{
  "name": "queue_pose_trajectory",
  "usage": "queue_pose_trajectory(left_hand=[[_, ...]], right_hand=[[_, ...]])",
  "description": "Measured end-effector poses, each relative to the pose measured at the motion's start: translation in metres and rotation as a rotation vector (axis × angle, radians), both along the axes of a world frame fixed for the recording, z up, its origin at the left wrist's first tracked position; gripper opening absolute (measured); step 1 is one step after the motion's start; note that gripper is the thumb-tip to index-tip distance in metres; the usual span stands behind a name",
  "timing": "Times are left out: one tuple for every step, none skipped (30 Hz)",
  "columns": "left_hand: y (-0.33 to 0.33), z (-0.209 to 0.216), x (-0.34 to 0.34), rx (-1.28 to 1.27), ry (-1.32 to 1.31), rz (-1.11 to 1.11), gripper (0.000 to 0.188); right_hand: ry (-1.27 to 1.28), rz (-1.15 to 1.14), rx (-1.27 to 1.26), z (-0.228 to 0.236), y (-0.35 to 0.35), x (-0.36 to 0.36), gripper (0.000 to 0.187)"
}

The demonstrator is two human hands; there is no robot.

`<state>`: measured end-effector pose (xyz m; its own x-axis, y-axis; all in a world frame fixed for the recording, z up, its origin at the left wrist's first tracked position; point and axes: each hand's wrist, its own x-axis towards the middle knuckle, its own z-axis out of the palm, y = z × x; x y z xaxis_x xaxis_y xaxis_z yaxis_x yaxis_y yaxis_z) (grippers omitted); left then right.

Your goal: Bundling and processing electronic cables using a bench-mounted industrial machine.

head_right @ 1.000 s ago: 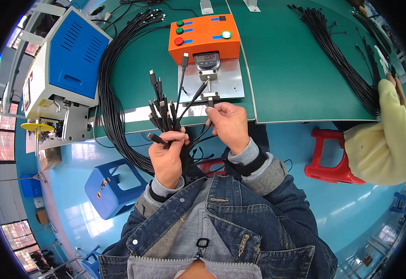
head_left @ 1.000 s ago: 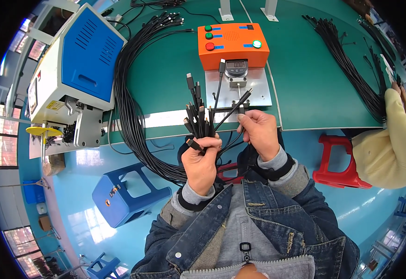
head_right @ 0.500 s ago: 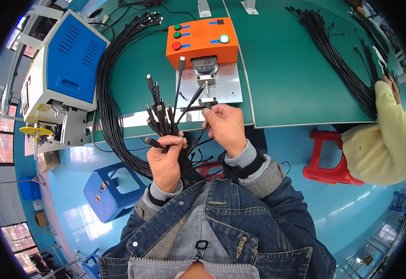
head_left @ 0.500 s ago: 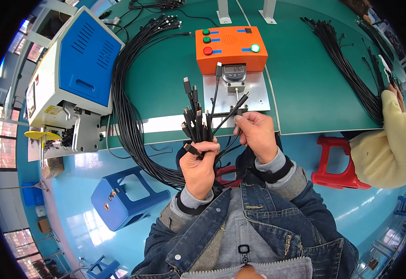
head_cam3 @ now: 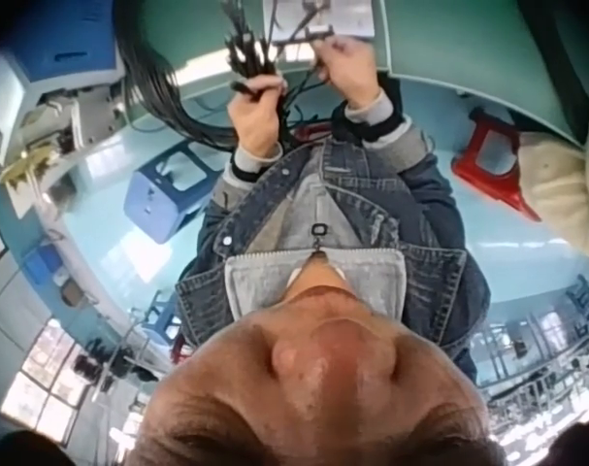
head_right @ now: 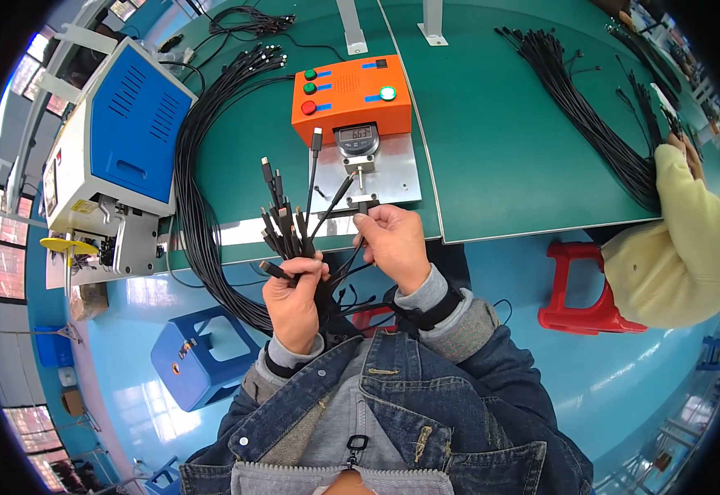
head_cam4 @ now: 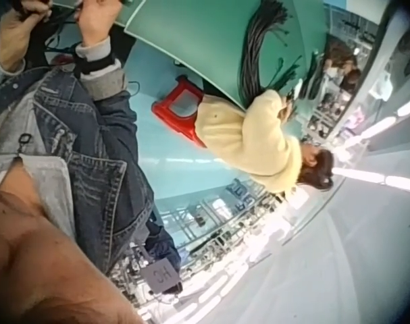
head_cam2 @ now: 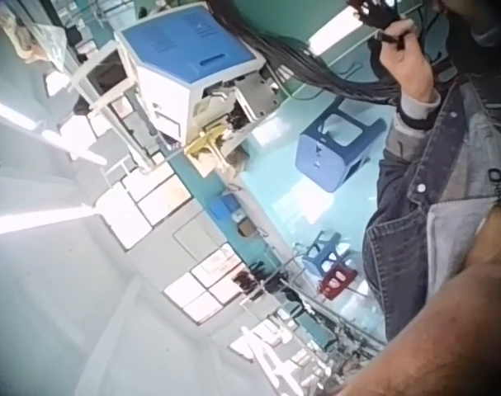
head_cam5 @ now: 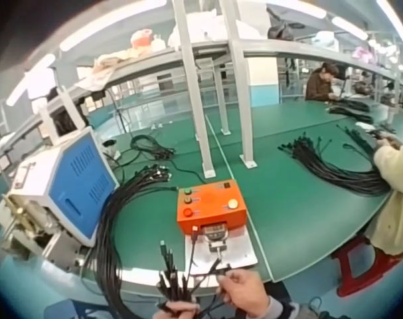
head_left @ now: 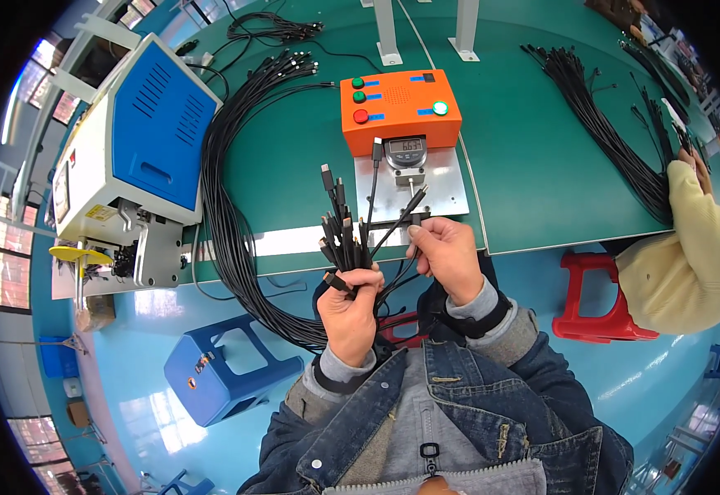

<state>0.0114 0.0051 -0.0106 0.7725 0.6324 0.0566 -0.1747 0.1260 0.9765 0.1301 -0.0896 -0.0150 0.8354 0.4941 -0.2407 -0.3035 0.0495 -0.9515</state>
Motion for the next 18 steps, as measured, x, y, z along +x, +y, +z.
queue_pose_trajectory(left_hand=[[0.000,0.000,0.000,-0.009,-0.002,0.000,0.006],[0.000,0.000,0.000,-0.008,-0.004,0.000,0.006],[0.000,0.000,0.000,-0.006,-0.001,0.004,0.007],[0.000,-0.001,-0.001,-0.005,0.003,0.010,0.007],[0.001,-0.001,-0.002,-0.003,0.009,0.017,0.007],[0.001,-0.001,-0.003,-0.002,0.009,0.021,0.007],[0.000,-0.001,-0.003,-0.008,0.008,0.009,0.008],[0.000,-0.001,-0.004,-0.015,0.007,-0.004,0.008],[0.000,0.000,-0.005,-0.021,0.008,-0.017,0.009],[0.000,0.000,-0.008,-0.021,0.012,-0.015,0.009],[0.001,0.000,-0.011,-0.036,0.017,-0.034,0.008],[0.001,-0.001,-0.015,-0.051,0.022,-0.054,0.008],[0.001,-0.002,-0.019,-0.066,0.028,-0.075,0.008],[0.000,-0.002,-0.021,-0.069,0.033,-0.076,0.008],[-0.001,-0.003,-0.024,-0.051,0.038,-0.107,0.008],[-0.002,-0.004,-0.027,-0.034,0.043,-0.137,0.008],[-0.002,-0.004,-0.029,-0.017,0.050,-0.167,0.007],[-0.002,-0.005,-0.030,-0.020,0.057,-0.167,0.007]], right_hand=[[0.000,0.001,-0.002,0.000,0.000,0.000,0.016],[0.001,0.002,-0.005,0.000,0.000,0.000,0.016],[-0.001,0.002,-0.004,0.000,0.000,0.000,0.016],[-0.003,0.006,-0.005,0.001,0.000,-0.001,0.016],[-0.005,0.010,-0.006,0.001,0.001,-0.001,0.016],[-0.005,0.014,-0.007,0.001,0.000,-0.002,0.016],[-0.004,0.018,-0.007,0.001,-0.001,-0.003,0.016],[-0.068,0.053,-0.074,0.000,-0.005,-0.003,0.017],[-0.132,0.086,-0.141,-0.001,-0.010,-0.003,0.017],[-0.195,0.119,-0.209,-0.001,-0.015,-0.004,0.017],[-0.186,0.128,-0.208,-0.001,-0.022,-0.006,0.017],[-0.505,0.237,-0.403,0.003,-0.031,-0.007,0.017],[-0.826,0.346,-0.594,0.007,-0.040,-0.009,0.016],[-1.153,0.446,-0.784,0.009,-0.046,-0.010,0.016],[-1.146,0.448,-0.785,0.007,-0.049,-0.011,0.016],[-1.154,0.503,-0.817,0.005,-0.052,-0.011,0.015],[-1.162,0.560,-0.847,0.003,-0.054,-0.011,0.015],[-1.168,0.617,-0.876,0.001,-0.054,-0.011,0.015]])
